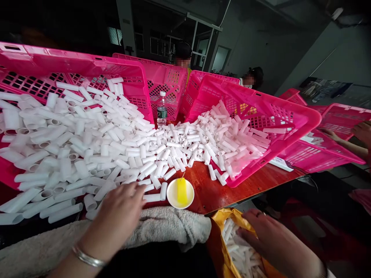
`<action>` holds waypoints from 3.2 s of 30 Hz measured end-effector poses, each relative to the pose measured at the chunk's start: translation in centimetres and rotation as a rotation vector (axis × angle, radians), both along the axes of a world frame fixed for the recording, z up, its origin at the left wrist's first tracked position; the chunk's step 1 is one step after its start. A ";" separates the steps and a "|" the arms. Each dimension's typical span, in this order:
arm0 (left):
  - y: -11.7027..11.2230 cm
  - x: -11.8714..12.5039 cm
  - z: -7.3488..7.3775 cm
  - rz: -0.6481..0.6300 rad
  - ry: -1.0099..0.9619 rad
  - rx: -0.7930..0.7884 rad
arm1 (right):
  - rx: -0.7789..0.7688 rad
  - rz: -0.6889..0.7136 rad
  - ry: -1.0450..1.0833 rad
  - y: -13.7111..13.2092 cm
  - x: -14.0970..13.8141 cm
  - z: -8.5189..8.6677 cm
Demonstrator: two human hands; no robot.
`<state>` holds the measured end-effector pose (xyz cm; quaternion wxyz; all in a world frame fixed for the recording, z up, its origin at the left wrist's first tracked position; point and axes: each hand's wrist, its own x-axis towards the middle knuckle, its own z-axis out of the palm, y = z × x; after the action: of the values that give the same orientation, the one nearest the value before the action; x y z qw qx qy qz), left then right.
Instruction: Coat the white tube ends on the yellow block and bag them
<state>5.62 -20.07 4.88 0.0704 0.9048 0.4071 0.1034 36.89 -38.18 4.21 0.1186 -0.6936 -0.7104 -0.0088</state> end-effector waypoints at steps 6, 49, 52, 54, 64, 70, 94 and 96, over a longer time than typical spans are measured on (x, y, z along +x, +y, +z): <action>4.3 -2.4 -1.7 0.147 0.360 0.088 | -0.075 -0.479 -0.203 12.9 0.1 -2.6; 4.1 6.6 -5.5 -0.305 -0.169 -0.210 | 0.150 0.260 0.819 11.0 -3.4 -7.2; 4.1 6.6 -5.6 -0.309 -0.163 -0.210 | 0.151 0.183 0.777 10.5 -3.6 -7.4; 4.1 6.6 -5.5 -0.308 -0.148 -0.208 | 0.201 0.237 0.685 10.1 -3.8 -7.4; 4.1 6.7 -4.9 -0.316 -0.146 -0.221 | 0.223 0.186 0.698 8.6 -5.0 -7.1; 4.2 6.7 -5.0 -0.324 -0.128 -0.220 | 0.253 0.132 0.614 7.8 -4.9 -7.6; -6.6 5.0 0.0 -0.569 -0.188 -0.572 | 0.100 0.393 0.250 0.9 -5.3 0.1; -4.7 1.7 -0.3 -0.396 -0.151 -0.325 | 0.042 0.189 0.126 -0.7 -2.2 0.1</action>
<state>7.31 -24.78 4.61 0.2641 0.9333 0.2270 0.0881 34.70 -38.90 4.28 0.1777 -0.6201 -0.7635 0.0312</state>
